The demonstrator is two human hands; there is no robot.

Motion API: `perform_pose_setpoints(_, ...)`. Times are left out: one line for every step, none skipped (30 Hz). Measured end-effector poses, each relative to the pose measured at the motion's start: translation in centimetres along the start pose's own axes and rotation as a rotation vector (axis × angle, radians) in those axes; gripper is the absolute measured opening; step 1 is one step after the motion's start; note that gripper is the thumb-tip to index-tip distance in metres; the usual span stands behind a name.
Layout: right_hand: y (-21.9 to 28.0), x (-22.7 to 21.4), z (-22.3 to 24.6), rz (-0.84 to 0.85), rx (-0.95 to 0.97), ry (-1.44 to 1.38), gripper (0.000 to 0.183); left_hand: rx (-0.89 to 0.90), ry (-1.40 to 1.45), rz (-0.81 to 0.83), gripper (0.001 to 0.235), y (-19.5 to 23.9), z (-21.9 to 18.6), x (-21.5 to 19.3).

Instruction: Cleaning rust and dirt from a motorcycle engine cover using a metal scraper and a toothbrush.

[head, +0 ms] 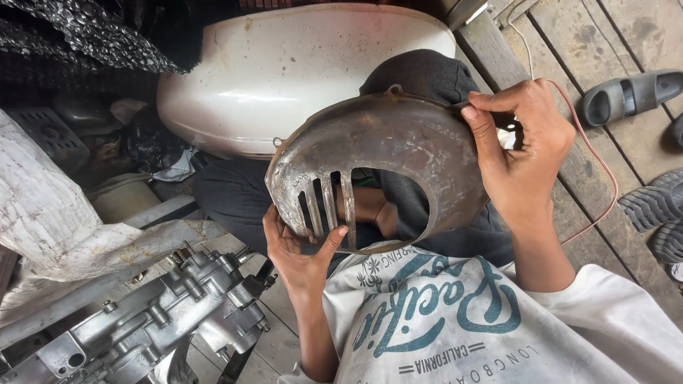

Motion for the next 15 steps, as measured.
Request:
perform_pose_setpoints(0.0,0.1,-0.1,0.004,0.002,-0.001,0.013,-0.004,-0.001,-0.001,0.100,0.0,0.1,0.0)
perform_pose_setpoints(-0.1,0.1,0.1,0.004,-0.035,0.015,0.013,0.008,-0.010,0.001,0.100,-0.1,0.1,0.0)
perform_pose_setpoints(-0.1,0.2,0.3,0.005,-0.072,0.031,0.014,0.020,-0.019,0.004,0.100,-0.1,0.1,0.0)
perform_pose_setpoints(-0.1,0.3,0.3,0.007,-0.072,0.029,0.014,0.018,-0.020,0.003,0.100,-0.1,0.1,0.0)
perform_pose_setpoints(-0.1,0.3,0.5,0.008,-0.092,0.054,0.014,0.023,-0.018,0.001,0.099,-0.1,0.0,0.0)
perform_pose_setpoints(-0.1,0.3,0.7,0.009,-0.112,0.081,0.015,0.027,-0.017,0.002,0.098,0.0,0.0,0.0)
perform_pose_setpoints(-0.1,0.4,0.6,0.011,-0.110,0.081,0.015,0.024,-0.017,0.002,0.098,-0.1,0.1,0.0)
perform_pose_setpoints(0.0,0.4,0.8,0.017,-0.137,0.119,0.017,0.029,-0.020,0.003,0.099,-0.1,0.2,0.0)
perform_pose_setpoints(0.1,0.5,1.0,0.023,-0.164,0.157,0.019,0.033,-0.023,0.004,0.100,-0.1,0.4,0.1)
perform_pose_setpoints(0.1,0.5,1.0,0.025,-0.161,0.158,0.019,0.029,-0.024,0.006,0.100,0.0,0.2,0.1)
perform_pose_setpoints(0.1,0.5,1.0,0.026,-0.159,0.167,0.021,0.031,-0.014,-0.004,0.099,0.0,0.0,0.1)
perform_pose_setpoints(0.1,0.5,1.0,0.026,-0.156,0.176,0.024,0.034,-0.005,-0.013,0.098,0.1,-0.2,0.0)
perform_pose_setpoints(0.1,0.5,1.1,0.027,-0.153,0.177,0.024,0.032,-0.007,-0.011,0.098,0.1,0.0,0.1)
perform_pose_setpoints(0.0,0.5,1.2,0.032,-0.146,0.162,0.023,0.038,0.007,-0.021,0.097,0.2,0.1,0.1)
perform_pose_setpoints(0.0,0.6,1.2,0.036,-0.139,0.147,0.023,0.044,0.020,-0.031,0.095,0.2,0.2,0.1)
Point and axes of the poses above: each hand's wrist, its own y-axis away from the middle knuckle, its own x-axis out of the palm, z = x × y, the point moved 8 cm from there along -y, towards the middle knuckle, and after that the axes turned 10 degrees about -y, right-handed, at the moved point
